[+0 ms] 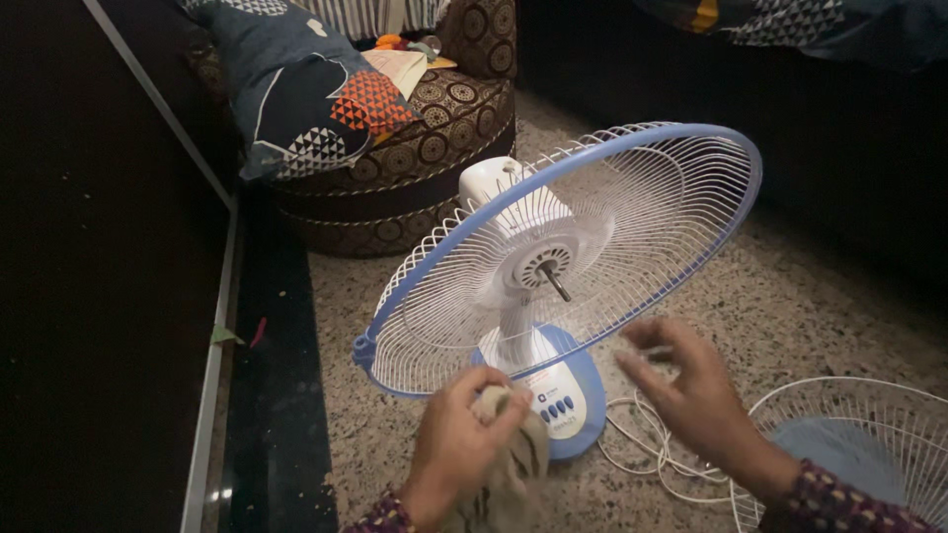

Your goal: The person removes the front grille, unscrews the central cap, and detaches the fan blades from a small electric fan. They then wipe the exposed motor housing with a cloth. The video ends before reassembly is shown.

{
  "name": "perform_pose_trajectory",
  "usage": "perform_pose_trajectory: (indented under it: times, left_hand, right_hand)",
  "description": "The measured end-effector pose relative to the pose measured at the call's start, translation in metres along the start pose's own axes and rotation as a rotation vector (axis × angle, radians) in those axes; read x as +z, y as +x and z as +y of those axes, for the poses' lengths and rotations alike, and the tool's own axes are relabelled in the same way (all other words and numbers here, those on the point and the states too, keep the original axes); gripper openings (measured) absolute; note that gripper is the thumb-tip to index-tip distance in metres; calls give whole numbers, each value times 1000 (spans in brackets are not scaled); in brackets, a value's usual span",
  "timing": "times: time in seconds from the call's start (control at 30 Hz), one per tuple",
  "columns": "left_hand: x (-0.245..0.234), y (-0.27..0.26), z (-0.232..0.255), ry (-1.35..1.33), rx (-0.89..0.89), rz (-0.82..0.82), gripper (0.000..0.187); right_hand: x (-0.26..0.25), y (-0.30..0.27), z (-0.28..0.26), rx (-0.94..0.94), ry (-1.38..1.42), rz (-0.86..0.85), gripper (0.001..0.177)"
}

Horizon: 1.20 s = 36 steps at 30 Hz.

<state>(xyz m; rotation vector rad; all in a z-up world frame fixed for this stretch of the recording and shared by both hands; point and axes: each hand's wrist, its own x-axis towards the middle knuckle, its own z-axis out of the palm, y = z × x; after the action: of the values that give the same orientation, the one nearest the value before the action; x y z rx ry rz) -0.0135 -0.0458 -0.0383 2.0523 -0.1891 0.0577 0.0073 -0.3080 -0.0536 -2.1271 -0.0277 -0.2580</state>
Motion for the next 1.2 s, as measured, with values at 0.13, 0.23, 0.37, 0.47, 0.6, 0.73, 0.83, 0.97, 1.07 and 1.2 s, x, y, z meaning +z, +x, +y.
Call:
perform_pose_trajectory:
  times: [0.13, 0.23, 0.37, 0.47, 0.6, 0.73, 0.83, 0.97, 1.07, 1.2]
  left_hand:
    - [-14, -1, 17, 116, 217, 276, 29]
    - [-27, -6, 24, 11, 212, 386, 47]
    - [-49, -22, 29, 177, 486, 557, 47]
    - [-63, -31, 36, 146, 491, 678, 64]
    - [-86, -27, 35, 307, -68, 604, 99]
    - [-98, -11, 13, 331, -323, 407, 108]
    - [-91, -7, -11, 201, -312, 294, 90]
    - [-82, -7, -33, 442, -368, 255, 42]
    - [-85, -7, -38, 277, 55, 376, 33]
    - [-88, -4, -37, 345, -162, 281, 34]
  right_hand:
    - [-24, 17, -2, -207, -173, 259, 50]
    - [-42, 30, -4, -176, -181, 390, 63]
    - [-65, 47, -4, -75, -72, 450, 78]
    - [-71, 58, -1, -10, -45, 442, 86]
    - [-71, 73, 7, 138, 53, 391, 84]
    - [-71, 85, 19, 128, 148, 327, 67]
    - [-73, 94, 29, 100, 212, 310, 59]
    - [-76, 99, 39, 55, 218, 326, 53]
    - [-73, 97, 40, 71, 179, 336, 55]
    - [-75, 98, 40, 94, 162, 331, 56]
